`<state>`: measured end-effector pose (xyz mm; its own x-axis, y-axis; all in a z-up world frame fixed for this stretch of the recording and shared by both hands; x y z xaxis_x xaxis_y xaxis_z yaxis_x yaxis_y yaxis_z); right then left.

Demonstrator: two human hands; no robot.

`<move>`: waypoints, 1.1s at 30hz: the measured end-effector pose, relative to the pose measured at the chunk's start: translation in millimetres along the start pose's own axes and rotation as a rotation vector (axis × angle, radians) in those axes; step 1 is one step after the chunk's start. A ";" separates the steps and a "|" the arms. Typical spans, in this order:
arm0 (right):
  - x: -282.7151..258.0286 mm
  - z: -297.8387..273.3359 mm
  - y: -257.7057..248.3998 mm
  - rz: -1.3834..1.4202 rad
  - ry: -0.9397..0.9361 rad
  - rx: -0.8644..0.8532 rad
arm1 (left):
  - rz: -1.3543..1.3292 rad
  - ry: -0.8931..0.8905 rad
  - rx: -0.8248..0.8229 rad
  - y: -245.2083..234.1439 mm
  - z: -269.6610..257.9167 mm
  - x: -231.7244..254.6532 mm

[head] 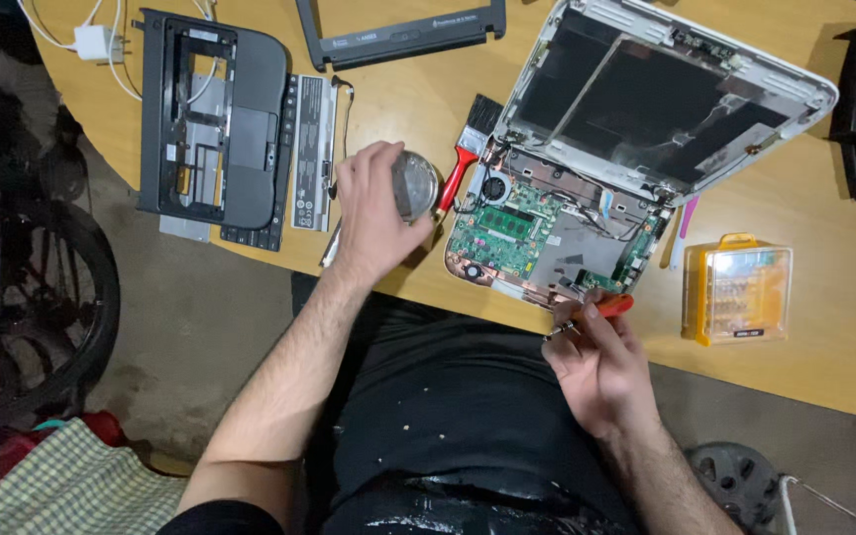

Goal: The person works on a disassembled laptop, using a screwdriver to remove and install screws on the motherboard and internal components. They handle small screws, a metal container, and various laptop parts on a cluttered workbench.

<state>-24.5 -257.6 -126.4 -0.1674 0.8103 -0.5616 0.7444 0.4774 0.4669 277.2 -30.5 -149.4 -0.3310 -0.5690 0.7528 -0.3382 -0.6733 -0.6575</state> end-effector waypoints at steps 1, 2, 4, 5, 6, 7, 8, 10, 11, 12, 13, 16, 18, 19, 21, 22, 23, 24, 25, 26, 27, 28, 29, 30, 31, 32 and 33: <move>-0.8 2.2 1.7 0.003 0.002 0.005 | 0.000 -0.001 -0.006 -2.4 8.5 3.8; -1.7 4.5 2.9 0.008 0.002 0.007 | 0.024 -0.041 -0.022 -3.3 16.7 4.4; -1.7 8.6 0.7 0.018 0.005 0.021 | 0.047 -0.081 -0.052 2.8 28.1 -5.7; -2.2 10.9 -0.4 0.038 0.000 0.009 | 0.077 -0.056 -0.043 8.1 32.7 -13.9; -2.9 12.9 -1.9 0.059 -0.005 -0.004 | 0.107 -0.030 -0.034 13.9 36.9 -21.8; -3.1 13.5 -4.6 0.063 -0.005 0.005 | 0.105 -0.028 -0.044 11.2 39.0 -15.1; -4.9 13.5 -4.4 0.059 -0.023 -0.020 | 0.121 -0.040 -0.053 8.0 40.7 -9.1; -5.2 16.6 -8.9 0.060 -0.046 -0.044 | 0.136 -0.046 -0.063 3.1 43.5 -0.7; -4.3 19.3 -13.5 0.054 -0.053 -0.042 | 0.142 -0.050 -0.062 1.5 44.4 0.8; -3.3 21.8 -18.1 0.048 -0.061 -0.040 | 0.147 -0.055 -0.062 -0.2 45.2 2.4; -3.5 22.8 -22.3 0.052 -0.062 -0.036 | 0.147 -0.052 -0.067 -1.4 43.0 10.5; -9.0 23.2 -27.6 0.076 -0.089 -0.034 | 0.158 -0.030 -0.004 -5.5 27.6 41.2; -19.5 19.9 -23.9 0.125 -0.152 -0.032 | -0.294 0.058 0.202 -13.5 2.3 70.2; -22.5 20.1 -26.2 0.128 -0.154 -0.027 | -0.295 0.059 0.197 -2.8 -11.9 87.3; -33.3 20.9 -27.9 0.176 -0.209 -0.050 | -0.900 -0.170 -0.014 39.5 -39.0 107.2; -35.1 21.1 -28.6 0.179 -0.213 -0.049 | -0.900 -0.167 -0.017 48.2 -49.0 118.2; -38.5 20.8 -27.5 0.201 -0.232 -0.078 | -1.003 -0.305 -0.149 71.1 -62.6 125.2; -41.7 20.5 -26.5 0.222 -0.251 -0.106 | -1.102 -0.445 -0.282 93.5 -78.9 133.8; -41.5 20.2 -30.6 0.222 -0.252 -0.103 | -1.103 -0.446 -0.286 97.1 -82.3 143.1; -42.6 19.4 -33.6 0.227 -0.270 -0.117 | -1.167 -0.496 -0.337 105.3 -88.3 152.9; -43.7 18.9 -36.4 0.230 -0.288 -0.133 | -1.230 -0.545 -0.387 113.1 -94.3 163.0; -43.1 18.5 -40.8 0.230 -0.290 -0.131 | -1.232 -0.545 -0.389 115.1 -97.2 167.0; -45.2 18.4 -42.2 0.220 -0.320 -0.158 | -1.234 -0.525 -0.409 116.8 -98.2 172.7; -47.5 18.5 -43.6 0.210 -0.351 -0.185 | -1.237 -0.505 -0.428 118.6 -99.0 178.4; -48.5 19.1 -43.8 0.213 -0.352 -0.184 | -1.235 -0.504 -0.431 121.2 -99.4 178.0; -51.0 19.1 -43.2 0.200 -0.377 -0.195 | -1.256 -0.491 -0.427 123.2 -99.2 178.3; -52.8 17.9 -43.1 0.188 -0.400 -0.203 | -1.277 -0.480 -0.425 125.2 -100.1 178.6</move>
<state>-36.2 -327.1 -129.1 0.2489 0.7135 -0.6549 0.5901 0.4245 0.6867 87.6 -169.1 -100.3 0.6922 0.1494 0.7061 -0.4340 -0.6955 0.5726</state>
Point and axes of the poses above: each hand's wrist, its own z-axis towards the middle knuckle, its own y-axis out of the palm, x = y × z, the point moved 8 cm from there along z, towards the middle knuckle, and after that the axes turned 5 degrees about -z, right-handed, at the moved point
